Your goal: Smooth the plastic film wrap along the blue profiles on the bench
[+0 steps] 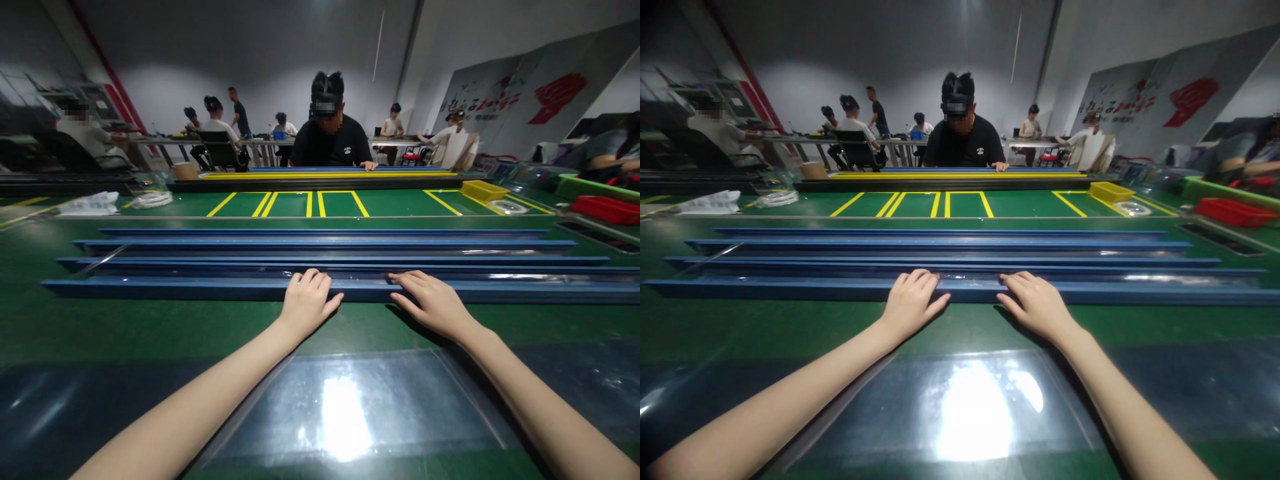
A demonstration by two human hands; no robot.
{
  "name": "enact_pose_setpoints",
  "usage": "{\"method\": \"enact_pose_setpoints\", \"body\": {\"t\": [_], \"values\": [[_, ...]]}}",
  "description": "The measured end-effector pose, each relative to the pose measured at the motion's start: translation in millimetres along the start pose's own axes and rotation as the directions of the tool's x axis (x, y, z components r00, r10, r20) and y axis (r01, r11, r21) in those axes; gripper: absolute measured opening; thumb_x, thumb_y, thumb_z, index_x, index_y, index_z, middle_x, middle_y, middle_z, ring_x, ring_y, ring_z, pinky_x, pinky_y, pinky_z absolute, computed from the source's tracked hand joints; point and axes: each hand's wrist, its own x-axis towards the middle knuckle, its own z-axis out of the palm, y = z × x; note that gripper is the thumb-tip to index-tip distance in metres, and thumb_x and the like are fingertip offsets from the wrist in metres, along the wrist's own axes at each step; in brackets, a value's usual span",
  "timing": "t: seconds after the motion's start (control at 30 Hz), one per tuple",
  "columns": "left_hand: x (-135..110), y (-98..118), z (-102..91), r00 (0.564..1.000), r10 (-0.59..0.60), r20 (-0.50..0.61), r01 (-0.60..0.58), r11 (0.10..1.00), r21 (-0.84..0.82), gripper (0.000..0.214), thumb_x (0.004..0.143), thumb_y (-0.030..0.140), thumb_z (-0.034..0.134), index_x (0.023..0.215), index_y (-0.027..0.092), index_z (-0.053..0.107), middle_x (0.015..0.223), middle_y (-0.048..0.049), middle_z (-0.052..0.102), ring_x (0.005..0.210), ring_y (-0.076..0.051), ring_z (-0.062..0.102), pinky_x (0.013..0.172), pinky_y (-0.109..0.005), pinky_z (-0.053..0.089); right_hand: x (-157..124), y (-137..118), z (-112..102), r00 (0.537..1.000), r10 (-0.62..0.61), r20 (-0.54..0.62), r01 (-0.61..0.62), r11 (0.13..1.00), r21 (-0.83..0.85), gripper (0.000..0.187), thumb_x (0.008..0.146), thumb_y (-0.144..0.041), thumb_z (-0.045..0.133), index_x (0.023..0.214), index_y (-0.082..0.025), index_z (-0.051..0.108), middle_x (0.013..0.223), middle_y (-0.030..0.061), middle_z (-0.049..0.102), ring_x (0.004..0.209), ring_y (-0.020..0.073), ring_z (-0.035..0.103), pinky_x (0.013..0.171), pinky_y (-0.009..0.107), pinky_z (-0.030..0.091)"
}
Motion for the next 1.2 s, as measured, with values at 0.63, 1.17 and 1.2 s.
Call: {"method": "enact_pose_setpoints", "body": {"t": [0.63,1.17,1.2], "values": [[0.0,0.6,-2.4,1.0,-0.018,0.017,0.019,0.998,-0.053,0.026,0.083,0.038,0.047,0.089,0.016,0.058,0.099,-0.0075,0.064,0.097,-0.023,0.051,0.074,-0.035,0.036,0.0,-0.9,-1.4,1.0,-0.003,-0.01,0.004,1.0,0.014,0.036,0.087,-0.037,0.038,0.112,-0.018,0.054,0.105,0.0088,0.062,0.099,0.0207,0.054,0.079,0.035,0.046],[1.5,-0.1,-6.3,0.998,-0.06,0.031,0.061,0.998,-0.024,0.026,0.084,0.042,0.044,0.082,0.018,0.054,0.084,-0.0047,0.056,0.079,-0.019,0.047,0.065,-0.03,0.032,2.0,-7.0,-5.3,0.994,-0.007,-0.107,0.018,0.994,0.107,0.021,0.086,-0.036,0.04,0.095,-0.02,0.051,0.092,0.008,0.057,0.084,0.02,0.053,0.072,0.032,0.042],[1.5,-0.1,-6.5,0.997,-0.067,0.025,0.067,0.997,-0.03,0.026,0.083,0.042,0.045,0.082,0.018,0.054,0.084,-0.0048,0.056,0.08,-0.019,0.046,0.065,-0.03,0.033,2.2,-7.2,-5.8,0.993,-0.007,-0.115,0.022,0.992,0.122,0.02,0.086,-0.035,0.04,0.093,-0.02,0.051,0.09,0.0077,0.057,0.083,0.0199,0.052,0.071,0.032,0.042]]}}
